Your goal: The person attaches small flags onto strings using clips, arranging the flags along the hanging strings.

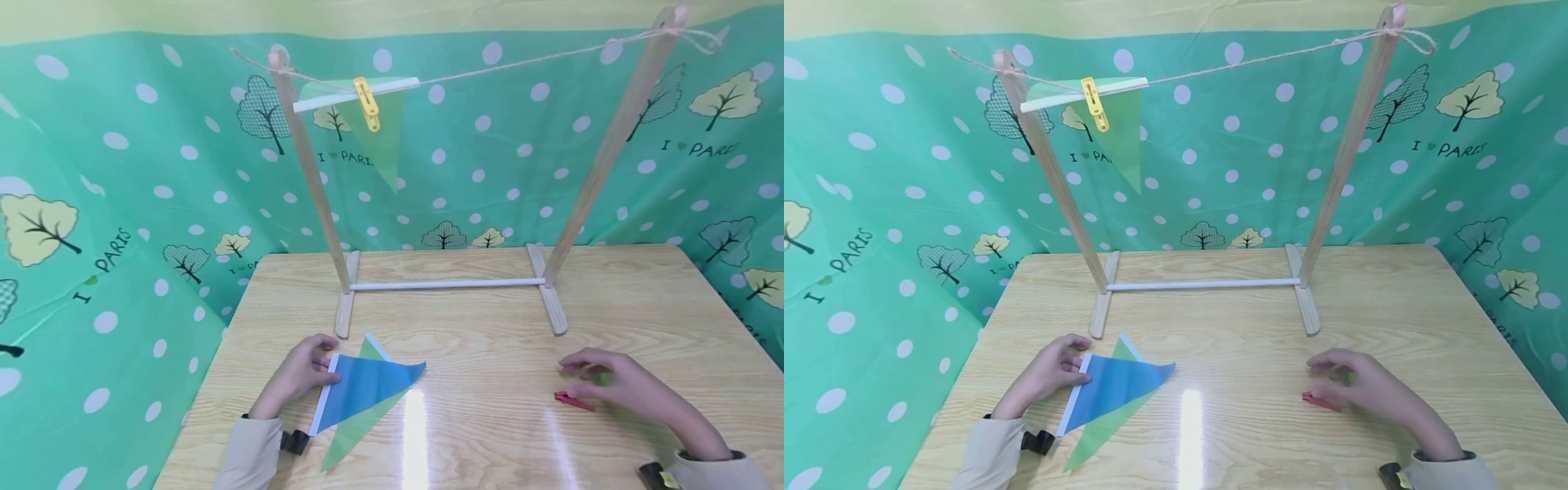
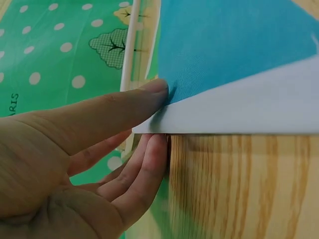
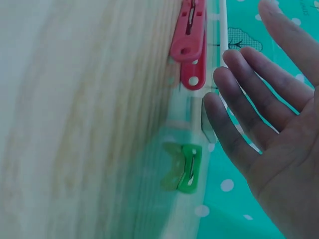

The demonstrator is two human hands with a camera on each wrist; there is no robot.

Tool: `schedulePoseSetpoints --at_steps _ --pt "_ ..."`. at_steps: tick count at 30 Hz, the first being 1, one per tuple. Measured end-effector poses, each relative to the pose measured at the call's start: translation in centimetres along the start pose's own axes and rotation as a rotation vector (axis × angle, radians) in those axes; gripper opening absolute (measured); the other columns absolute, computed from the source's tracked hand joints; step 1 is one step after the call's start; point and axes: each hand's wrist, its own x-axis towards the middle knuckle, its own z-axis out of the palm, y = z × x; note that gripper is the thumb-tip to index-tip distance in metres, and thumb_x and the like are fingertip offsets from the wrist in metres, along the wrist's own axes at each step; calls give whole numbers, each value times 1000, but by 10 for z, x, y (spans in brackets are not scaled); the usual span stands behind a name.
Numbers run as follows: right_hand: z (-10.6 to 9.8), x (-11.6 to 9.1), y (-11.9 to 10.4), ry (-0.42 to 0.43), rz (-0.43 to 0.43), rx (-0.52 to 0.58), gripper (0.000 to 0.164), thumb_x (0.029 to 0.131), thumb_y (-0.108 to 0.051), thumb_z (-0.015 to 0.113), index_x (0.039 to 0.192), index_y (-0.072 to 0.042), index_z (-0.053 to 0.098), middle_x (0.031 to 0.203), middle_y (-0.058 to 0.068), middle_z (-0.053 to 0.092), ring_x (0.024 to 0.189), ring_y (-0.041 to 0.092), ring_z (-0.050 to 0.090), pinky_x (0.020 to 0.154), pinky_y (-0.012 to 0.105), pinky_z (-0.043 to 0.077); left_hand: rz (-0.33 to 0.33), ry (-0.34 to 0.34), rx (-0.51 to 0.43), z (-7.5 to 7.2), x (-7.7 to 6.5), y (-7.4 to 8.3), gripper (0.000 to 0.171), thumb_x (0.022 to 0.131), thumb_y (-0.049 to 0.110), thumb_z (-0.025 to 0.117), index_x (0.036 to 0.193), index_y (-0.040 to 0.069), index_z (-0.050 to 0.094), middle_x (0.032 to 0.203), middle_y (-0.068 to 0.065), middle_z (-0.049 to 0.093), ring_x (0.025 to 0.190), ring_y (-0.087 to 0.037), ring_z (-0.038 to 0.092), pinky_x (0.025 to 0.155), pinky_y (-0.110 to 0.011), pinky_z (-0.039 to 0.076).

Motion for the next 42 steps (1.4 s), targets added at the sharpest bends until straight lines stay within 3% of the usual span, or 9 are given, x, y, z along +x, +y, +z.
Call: schedulePoseSetpoints --at_steps 7,15,21,28,36,42 --pt "1 -6 7 -44 106 -17 52 80 -43 80 120 -12 67 111 -2 70 92 -1 59 76 23 53 19 -55 -4 -4 -9 -5 58 72 -7 83 125 2 59 117 -13 57 92 -20 59 76 -27 55" --pt "3 -8 11 -61 51 -55 52 77 -47 82 115 -15 69 109 -5 67 90 -2 56 75 22 52 6 -49 -39 -3 -6 -7 51 75 -8 80 122 -1 60 111 -12 63 93 -20 64 76 -27 56" --pt "6 -8 16 -82 24 -109 40 76 -47 82 105 -22 70 101 -13 65 85 -3 52 72 22 49 -4 -38 -26 -1 -5 -6 39 78 -3 80 115 -2 65 101 -8 67 90 -18 65 76 -27 55" --pt "6 -9 17 -84 7 -28 23 80 -38 82 95 -24 70 92 -13 64 79 0 53 65 21 49 30 -21 23 -1 -5 -7 28 78 1 82 102 1 68 84 -4 63 77 -15 59 68 -22 50" --pt "7 -9 23 -25 -49 -7 20 81 -35 82 93 -25 71 89 -14 65 77 1 55 63 21 49 8 1 59 0 -4 -7 16 81 7 81 93 3 72 77 0 64 71 -13 58 63 -20 49" --pt "7 -8 23 3 -3 -16 19 81 -37 81 93 -27 70 88 -12 64 75 1 53 62 21 47 30 2 70 0 -2 -7 12 82 13 81 87 5 74 73 1 64 68 -11 57 61 -20 47"
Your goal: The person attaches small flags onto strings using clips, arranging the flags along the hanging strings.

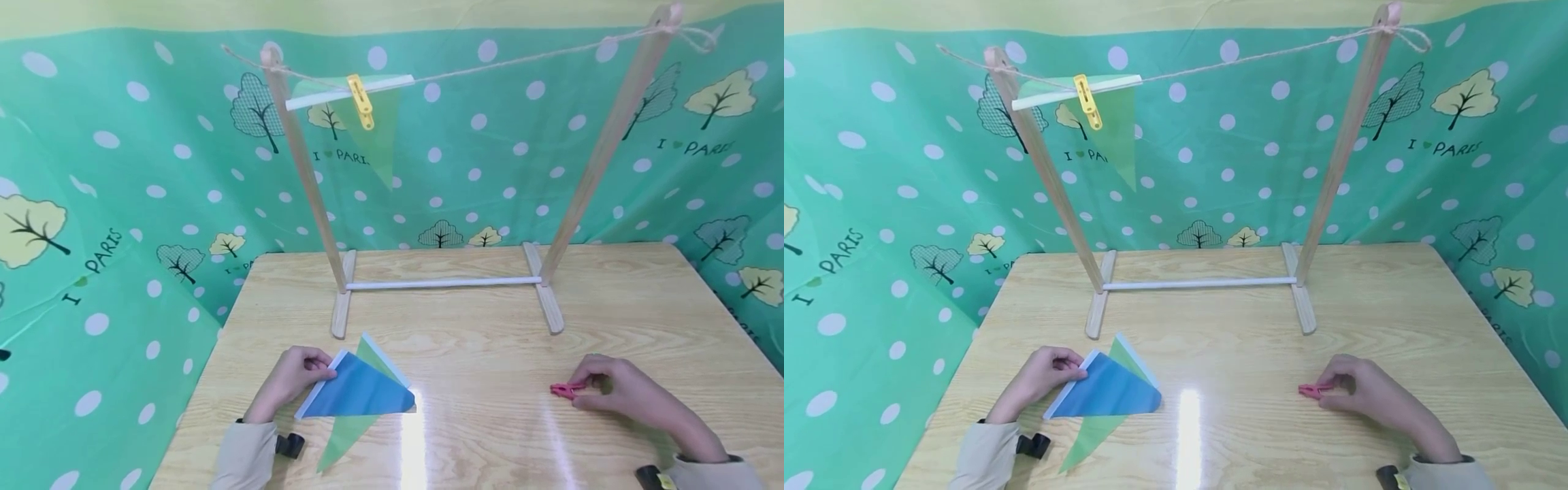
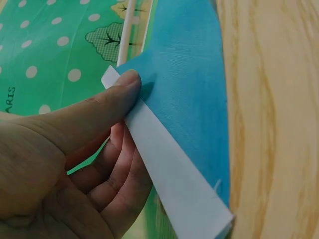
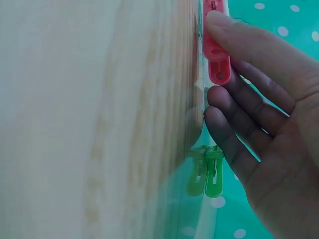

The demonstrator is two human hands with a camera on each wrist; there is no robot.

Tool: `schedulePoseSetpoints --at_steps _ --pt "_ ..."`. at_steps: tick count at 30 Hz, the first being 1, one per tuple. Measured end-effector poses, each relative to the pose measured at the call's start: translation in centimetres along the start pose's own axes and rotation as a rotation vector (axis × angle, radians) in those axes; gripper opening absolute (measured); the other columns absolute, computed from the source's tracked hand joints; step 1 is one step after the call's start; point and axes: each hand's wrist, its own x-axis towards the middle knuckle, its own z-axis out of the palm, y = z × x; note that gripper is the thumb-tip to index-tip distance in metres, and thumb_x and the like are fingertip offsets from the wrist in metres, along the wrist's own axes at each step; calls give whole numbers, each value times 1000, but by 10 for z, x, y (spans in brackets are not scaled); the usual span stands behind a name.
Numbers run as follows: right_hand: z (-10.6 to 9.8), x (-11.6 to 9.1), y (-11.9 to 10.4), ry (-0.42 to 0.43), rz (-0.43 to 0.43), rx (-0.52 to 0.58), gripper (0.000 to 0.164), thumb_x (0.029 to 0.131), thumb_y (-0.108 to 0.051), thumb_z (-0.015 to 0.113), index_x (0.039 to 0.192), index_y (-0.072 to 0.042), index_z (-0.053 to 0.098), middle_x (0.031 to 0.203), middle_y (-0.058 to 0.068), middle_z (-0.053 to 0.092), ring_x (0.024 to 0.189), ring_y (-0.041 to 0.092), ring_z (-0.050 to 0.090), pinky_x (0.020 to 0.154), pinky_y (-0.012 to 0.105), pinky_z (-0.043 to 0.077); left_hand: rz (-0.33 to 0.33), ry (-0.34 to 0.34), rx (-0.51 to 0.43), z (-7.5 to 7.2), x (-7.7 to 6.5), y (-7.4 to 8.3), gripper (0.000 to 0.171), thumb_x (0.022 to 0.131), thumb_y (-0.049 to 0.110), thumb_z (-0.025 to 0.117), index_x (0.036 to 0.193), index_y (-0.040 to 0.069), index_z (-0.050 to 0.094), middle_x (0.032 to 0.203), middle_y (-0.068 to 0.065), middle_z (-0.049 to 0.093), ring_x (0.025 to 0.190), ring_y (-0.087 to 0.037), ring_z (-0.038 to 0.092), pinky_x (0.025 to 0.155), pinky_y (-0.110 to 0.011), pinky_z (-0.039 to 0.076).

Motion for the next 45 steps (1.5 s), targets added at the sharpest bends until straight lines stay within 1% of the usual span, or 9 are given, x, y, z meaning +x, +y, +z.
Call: schedulePoseSetpoints --at_steps 6,9,15,19,26,32,37,42,45 --pt "-2 2 -3 26 15 2 18 82 -35 81 92 -25 70 86 -11 63 74 1 53 62 21 47 25 3 -7 0 0 1 12 83 15 81 85 6 73 75 1 67 68 -10 59 62 -20 49" --pt "-3 2 -3 35 14 12 18 82 -34 81 93 -25 71 86 -11 63 75 1 54 62 21 47 19 0 -17 -1 0 4 11 84 15 80 85 7 73 76 1 68 69 -10 60 63 -20 50" --pt "-4 2 -5 43 25 20 17 83 -33 81 96 -25 73 87 -11 65 75 1 55 62 21 47 -24 1 -32 -3 0 14 10 85 16 79 85 8 73 76 1 68 70 -11 60 63 -20 50" --pt "-6 5 -7 43 49 8 19 84 -36 79 98 -25 73 90 -11 67 76 1 55 63 22 48 -7 -10 -53 -8 -1 19 11 85 16 79 85 6 73 77 0 69 70 -11 62 63 -21 51" --pt "-7 4 -9 96 -23 -9 15 85 -26 80 99 -25 72 94 -12 67 79 1 57 65 23 51 24 -31 -67 -13 -3 28 16 85 20 79 86 5 74 78 -1 71 70 -12 63 63 -21 51" --pt "-8 5 -11 133 -69 29 19 85 -17 79 101 -23 71 95 -11 66 81 2 61 66 22 54 9 -16 -100 -14 -1 35 15 88 19 76 89 4 73 77 -1 70 67 -11 60 60 -23 52" --pt "-10 4 -12 137 -81 27 19 86 -14 78 102 -22 71 97 -10 66 84 1 63 68 23 56 22 12 -132 -14 0 43 16 87 18 77 91 4 75 76 -3 71 64 -11 60 57 -27 56" --pt "-12 2 -15 142 -79 19 20 87 -12 77 105 -19 70 96 -11 68 84 1 64 70 24 57 33 53 -113 -14 1 52 13 86 17 78 91 6 77 77 -3 72 62 -11 60 55 -29 55" --pt "-16 1 -18 155 -69 18 20 88 -12 76 106 -18 70 97 -11 69 84 0 64 70 24 57 48 72 -102 -15 3 58 13 89 17 75 96 6 77 85 -4 73 63 -11 62 56 -27 53"
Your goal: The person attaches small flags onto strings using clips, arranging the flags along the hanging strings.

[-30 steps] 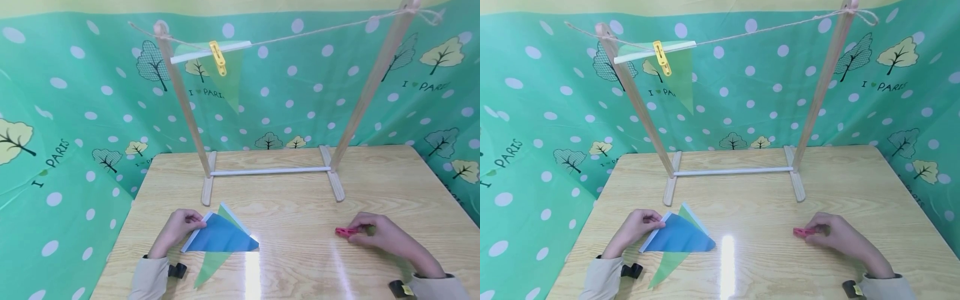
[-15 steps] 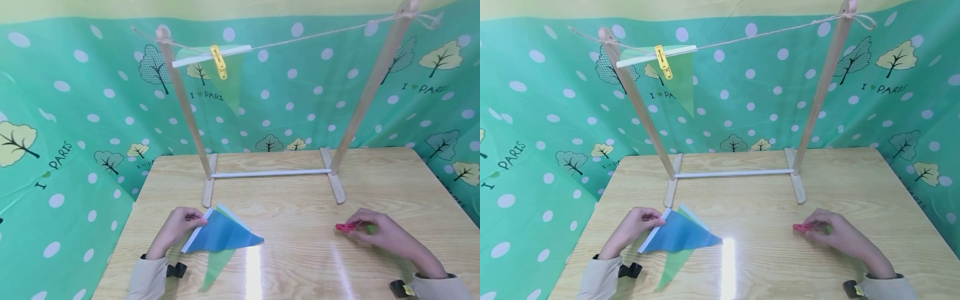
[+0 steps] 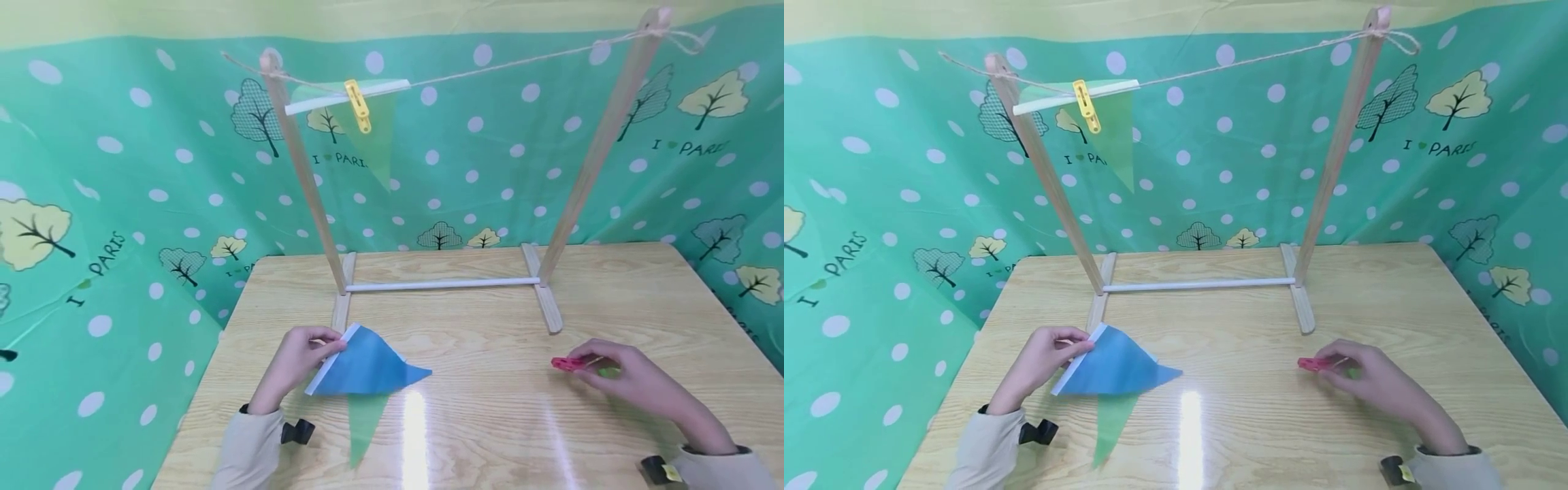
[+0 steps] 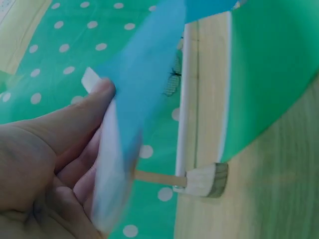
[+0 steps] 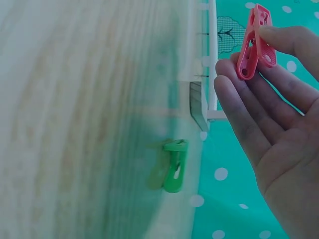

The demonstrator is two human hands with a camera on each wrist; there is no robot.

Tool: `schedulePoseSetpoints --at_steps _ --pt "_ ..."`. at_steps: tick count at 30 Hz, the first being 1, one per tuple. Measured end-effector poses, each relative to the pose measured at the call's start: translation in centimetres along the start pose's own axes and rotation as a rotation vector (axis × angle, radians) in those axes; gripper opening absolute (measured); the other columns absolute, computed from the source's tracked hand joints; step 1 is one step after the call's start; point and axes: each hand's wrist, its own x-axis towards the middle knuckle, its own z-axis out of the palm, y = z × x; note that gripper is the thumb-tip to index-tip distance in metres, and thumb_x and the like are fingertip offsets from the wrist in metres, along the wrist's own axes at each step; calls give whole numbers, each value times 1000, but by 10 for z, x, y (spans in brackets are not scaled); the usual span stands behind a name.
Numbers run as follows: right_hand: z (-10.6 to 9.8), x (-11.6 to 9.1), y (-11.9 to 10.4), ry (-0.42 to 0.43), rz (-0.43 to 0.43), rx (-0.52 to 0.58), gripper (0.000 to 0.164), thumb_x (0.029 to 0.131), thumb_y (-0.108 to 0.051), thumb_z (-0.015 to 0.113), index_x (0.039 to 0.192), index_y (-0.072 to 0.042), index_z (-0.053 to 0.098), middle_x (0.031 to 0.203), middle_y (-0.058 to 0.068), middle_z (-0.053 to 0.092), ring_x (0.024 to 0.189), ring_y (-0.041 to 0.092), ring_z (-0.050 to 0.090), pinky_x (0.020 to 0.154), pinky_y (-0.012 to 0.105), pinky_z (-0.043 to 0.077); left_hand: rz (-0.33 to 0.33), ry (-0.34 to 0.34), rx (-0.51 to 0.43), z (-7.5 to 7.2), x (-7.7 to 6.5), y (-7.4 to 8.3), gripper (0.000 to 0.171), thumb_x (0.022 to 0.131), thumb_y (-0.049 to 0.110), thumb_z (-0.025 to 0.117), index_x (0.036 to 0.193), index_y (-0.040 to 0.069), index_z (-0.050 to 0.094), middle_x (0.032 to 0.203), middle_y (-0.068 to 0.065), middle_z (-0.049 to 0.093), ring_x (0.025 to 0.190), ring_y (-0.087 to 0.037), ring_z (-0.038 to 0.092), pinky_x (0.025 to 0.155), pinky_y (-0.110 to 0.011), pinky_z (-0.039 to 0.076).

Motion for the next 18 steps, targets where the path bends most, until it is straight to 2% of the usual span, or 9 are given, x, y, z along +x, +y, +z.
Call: schedulePoseSetpoints --at_steps 4,8,12,15,18 --pt "-3 4 -4 37 -11 -10 23 87 -8 76 107 -16 69 100 -8 69 86 0 63 69 25 57 40 24 12 0 3 7 15 93 16 71 102 6 76 97 -7 74 72 -12 68 63 -24 53" --pt "-5 6 -6 112 -27 -41 27 84 -3 77 106 -17 69 99 -8 68 86 -1 62 70 25 57 78 36 -7 -1 7 16 14 92 10 70 103 3 75 98 -10 74 78 -15 71 68 -23 55" --pt "-6 7 -8 179 -65 -41 32 82 5 77 105 -15 68 98 -8 67 84 0 61 73 18 55 97 30 -32 -3 8 21 15 91 4 68 105 2 74 99 -11 73 79 -16 71 70 -24 56" --pt "-7 9 -9 205 -107 -32 34 80 8 76 105 -14 68 98 -7 66 84 1 62 76 11 51 109 29 -24 -7 8 24 17 92 3 66 107 3 74 100 -12 73 82 -17 70 71 -25 56" --pt "-10 13 -11 214 -142 -34 34 81 8 76 105 -14 68 98 -7 66 84 0 63 78 9 49 125 34 -23 -11 9 30 18 93 5 66 109 4 74 102 -12 73 85 -19 70 73 -27 57"
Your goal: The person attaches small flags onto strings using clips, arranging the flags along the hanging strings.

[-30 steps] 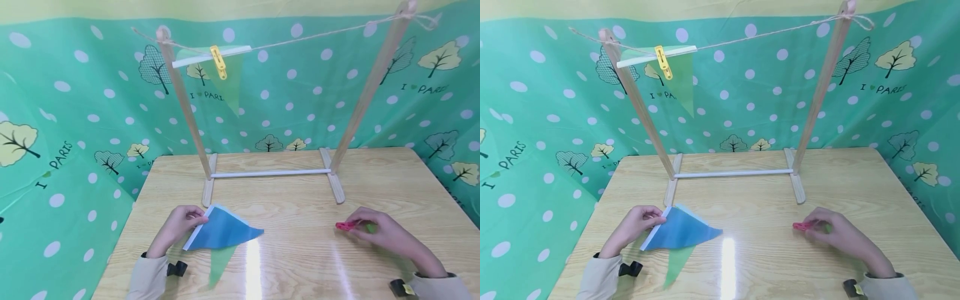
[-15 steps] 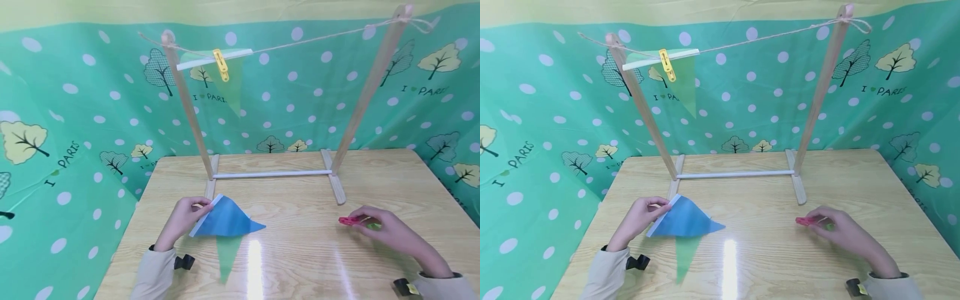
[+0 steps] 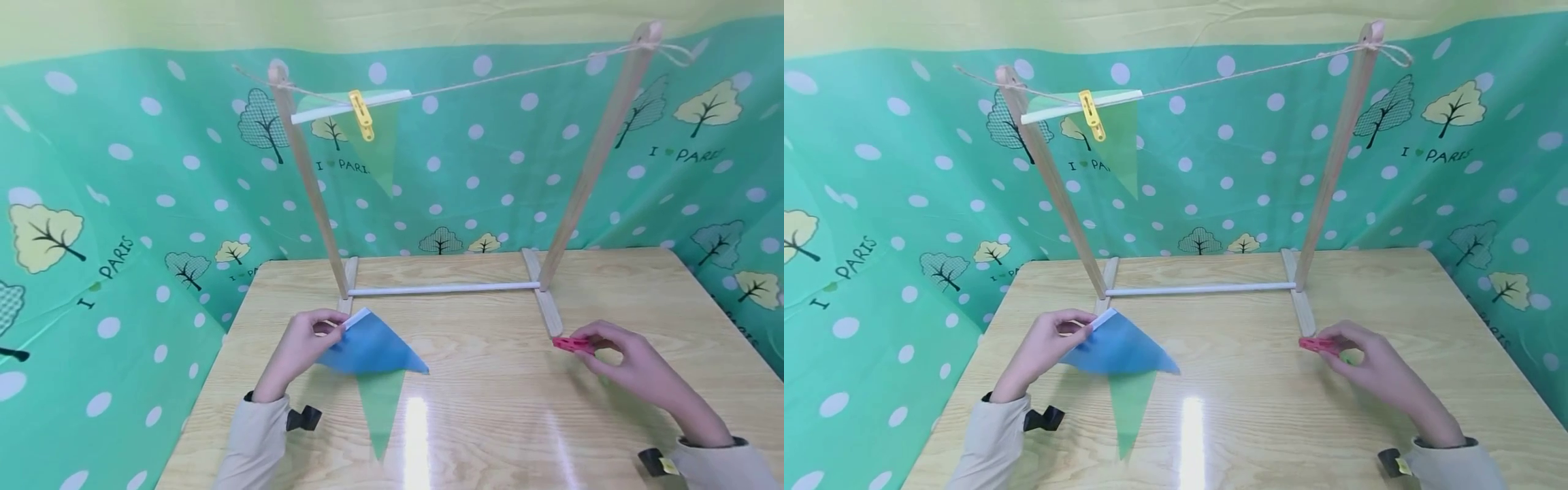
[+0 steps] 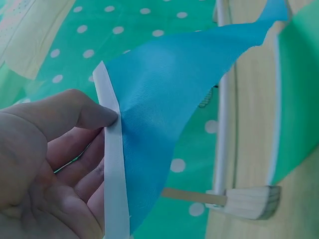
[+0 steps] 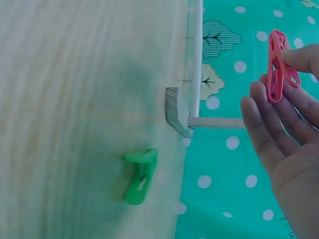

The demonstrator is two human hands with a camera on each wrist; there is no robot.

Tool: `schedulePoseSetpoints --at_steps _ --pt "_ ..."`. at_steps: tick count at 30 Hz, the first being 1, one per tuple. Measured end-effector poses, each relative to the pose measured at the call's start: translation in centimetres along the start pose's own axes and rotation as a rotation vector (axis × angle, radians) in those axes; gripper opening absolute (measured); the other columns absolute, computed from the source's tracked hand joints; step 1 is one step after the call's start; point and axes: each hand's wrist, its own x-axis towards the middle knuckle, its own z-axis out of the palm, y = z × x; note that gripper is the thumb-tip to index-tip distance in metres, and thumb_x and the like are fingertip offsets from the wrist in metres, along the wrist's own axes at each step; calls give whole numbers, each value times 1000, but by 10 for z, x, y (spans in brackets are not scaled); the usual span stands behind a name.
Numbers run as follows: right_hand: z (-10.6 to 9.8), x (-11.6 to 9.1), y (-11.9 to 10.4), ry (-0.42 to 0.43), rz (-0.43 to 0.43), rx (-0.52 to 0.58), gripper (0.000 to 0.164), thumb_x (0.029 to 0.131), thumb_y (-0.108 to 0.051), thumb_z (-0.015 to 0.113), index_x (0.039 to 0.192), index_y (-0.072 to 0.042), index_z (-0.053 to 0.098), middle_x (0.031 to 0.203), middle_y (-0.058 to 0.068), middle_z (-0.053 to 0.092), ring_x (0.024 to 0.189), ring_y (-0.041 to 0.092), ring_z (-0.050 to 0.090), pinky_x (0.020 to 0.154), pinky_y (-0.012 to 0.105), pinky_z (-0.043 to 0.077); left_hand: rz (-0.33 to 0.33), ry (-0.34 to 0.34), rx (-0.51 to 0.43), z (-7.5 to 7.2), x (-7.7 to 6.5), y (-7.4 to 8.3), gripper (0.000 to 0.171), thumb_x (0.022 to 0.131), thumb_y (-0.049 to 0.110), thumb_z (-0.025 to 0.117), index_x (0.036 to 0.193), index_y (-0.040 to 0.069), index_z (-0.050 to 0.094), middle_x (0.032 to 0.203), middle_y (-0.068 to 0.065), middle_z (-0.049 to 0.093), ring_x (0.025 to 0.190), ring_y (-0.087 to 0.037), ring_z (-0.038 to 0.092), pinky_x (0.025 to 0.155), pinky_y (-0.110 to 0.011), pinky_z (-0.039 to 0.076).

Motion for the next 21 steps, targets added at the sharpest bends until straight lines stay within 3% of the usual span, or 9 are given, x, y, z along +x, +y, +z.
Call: schedulePoseSetpoints --at_steps 10,21 --pt "-7 11 -13 56 -34 -13 31 81 6 77 106 -13 73 99 -6 63 88 -2 58 80 4 46 128 26 -33 -4 8 12 13 95 17 69 104 14 77 109 -4 74 89 -15 70 79 -24 56" --pt "-2 30 -21 48 -8 0 35 79 6 79 111 -2 66 101 4 65 87 -3 62 81 6 49 117 136 -79 -2 9 19 19 91 23 74 105 12 78 100 -7 76 82 -16 71 72 -24 58"
